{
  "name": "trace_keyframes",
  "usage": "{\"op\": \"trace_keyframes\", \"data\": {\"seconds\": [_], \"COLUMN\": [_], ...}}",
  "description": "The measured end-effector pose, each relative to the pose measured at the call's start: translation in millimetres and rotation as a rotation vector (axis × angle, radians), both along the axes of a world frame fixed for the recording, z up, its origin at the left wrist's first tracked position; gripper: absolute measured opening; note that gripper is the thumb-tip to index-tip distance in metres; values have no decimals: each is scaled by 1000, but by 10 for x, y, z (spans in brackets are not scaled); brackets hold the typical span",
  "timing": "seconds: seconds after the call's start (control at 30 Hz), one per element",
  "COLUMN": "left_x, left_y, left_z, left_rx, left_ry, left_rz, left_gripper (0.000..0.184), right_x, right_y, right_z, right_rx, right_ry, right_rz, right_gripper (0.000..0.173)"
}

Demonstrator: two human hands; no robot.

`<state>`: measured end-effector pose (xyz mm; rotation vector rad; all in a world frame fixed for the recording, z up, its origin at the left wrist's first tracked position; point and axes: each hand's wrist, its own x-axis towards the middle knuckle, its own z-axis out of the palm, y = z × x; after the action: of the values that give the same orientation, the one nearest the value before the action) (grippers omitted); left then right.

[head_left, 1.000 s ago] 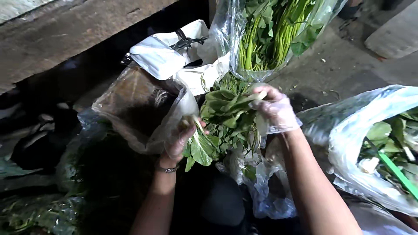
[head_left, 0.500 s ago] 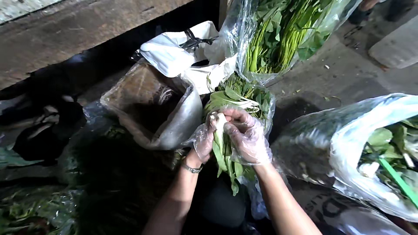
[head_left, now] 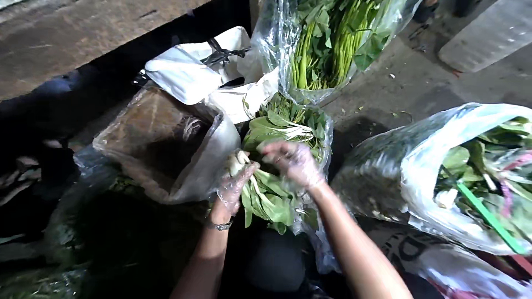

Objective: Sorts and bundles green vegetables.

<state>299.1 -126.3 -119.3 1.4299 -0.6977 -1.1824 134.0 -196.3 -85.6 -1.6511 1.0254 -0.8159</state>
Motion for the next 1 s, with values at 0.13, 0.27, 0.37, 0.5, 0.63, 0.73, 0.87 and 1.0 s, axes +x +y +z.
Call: {"op": "trace_keyframes", "data": {"seconds": [0.13,0.27,0.37,0.5,0.63,0.73,0.87,1.0], "left_x": [109,164,162,210,140,52,-93,-187], "left_y": [4,-59,-94,-133,-151,-151,-165,-101], "left_z": [-54,-96,-24,-36,12,29,47,24], "left_rx": [-24,-56,3,-25,-86,-152,-219,-280], "left_ry": [-115,-132,-140,-167,-128,-56,-25,-123], "left_rz": [9,-45,-58,-17,-9,-83,-99,-56], "left_gripper": [47,39,35,36,42,49,62,71], "right_x": [-472,-495,-512,-625,-761,-769,-243,142], "right_y": [-835,-1110,-1075,-709,-439,-199,217,395], "right_z": [-357,-517,-508,-67,270,530,346,-105], "right_rx": [-65,-112,-247,-370,-224,-222,-130,-156], "right_ry": [545,1119,1170,562,-160,-264,-176,-375], "right_rz": [-261,82,112,30,15,-15,-102,-219], "right_gripper": [31,56,51,31,33,40,54,25]}}
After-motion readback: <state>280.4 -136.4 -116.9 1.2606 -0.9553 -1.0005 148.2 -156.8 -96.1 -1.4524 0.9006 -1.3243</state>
